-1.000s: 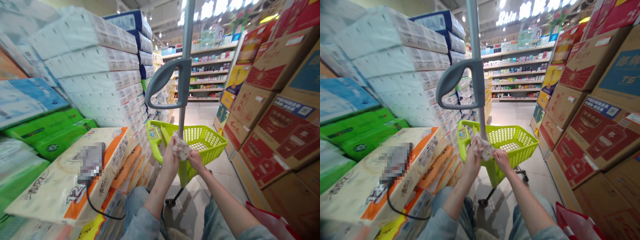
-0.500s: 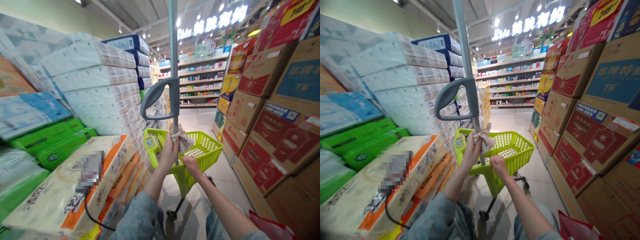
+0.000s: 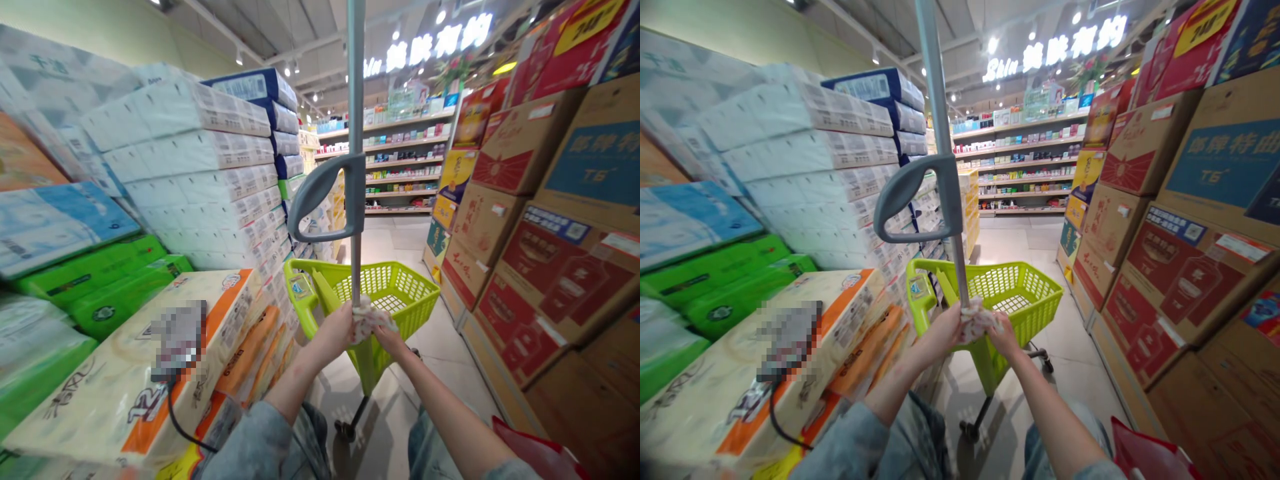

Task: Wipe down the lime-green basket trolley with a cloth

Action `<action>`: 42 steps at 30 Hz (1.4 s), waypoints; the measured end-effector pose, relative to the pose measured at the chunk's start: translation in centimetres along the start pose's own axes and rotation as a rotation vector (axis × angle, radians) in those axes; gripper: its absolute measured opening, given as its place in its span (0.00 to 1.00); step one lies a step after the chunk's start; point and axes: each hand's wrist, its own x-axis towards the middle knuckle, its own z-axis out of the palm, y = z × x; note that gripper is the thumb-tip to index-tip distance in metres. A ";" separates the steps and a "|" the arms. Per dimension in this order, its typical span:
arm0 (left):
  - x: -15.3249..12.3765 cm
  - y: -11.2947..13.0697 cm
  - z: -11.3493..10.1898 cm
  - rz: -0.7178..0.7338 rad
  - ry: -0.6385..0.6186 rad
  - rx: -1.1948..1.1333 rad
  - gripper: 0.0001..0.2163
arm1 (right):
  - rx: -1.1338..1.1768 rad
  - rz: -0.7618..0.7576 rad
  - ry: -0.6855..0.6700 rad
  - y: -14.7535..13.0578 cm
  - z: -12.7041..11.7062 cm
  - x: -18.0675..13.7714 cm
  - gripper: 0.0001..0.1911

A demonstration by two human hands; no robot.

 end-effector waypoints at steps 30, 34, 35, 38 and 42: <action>-3.3 -7.2 -4.0 0.254 0.221 0.315 0.15 | 0.038 -0.003 -0.089 2.7 -1.6 0.9 0.25; -3.0 -5.9 -2.6 0.256 0.256 0.306 0.14 | 0.017 0.071 0.136 0.0 -2.3 -0.3 0.20; -2.9 -5.6 -2.2 0.255 0.263 0.311 0.14 | 0.044 0.081 0.218 -1.2 -2.3 -0.7 0.18; -2.6 -4.7 -1.0 0.246 0.270 0.332 0.15 | 0.090 0.075 0.492 -5.4 -2.2 -1.8 0.18; -2.6 -3.8 0.7 0.261 0.244 0.365 0.16 | -0.017 0.056 0.666 -8.8 -2.5 -2.7 0.23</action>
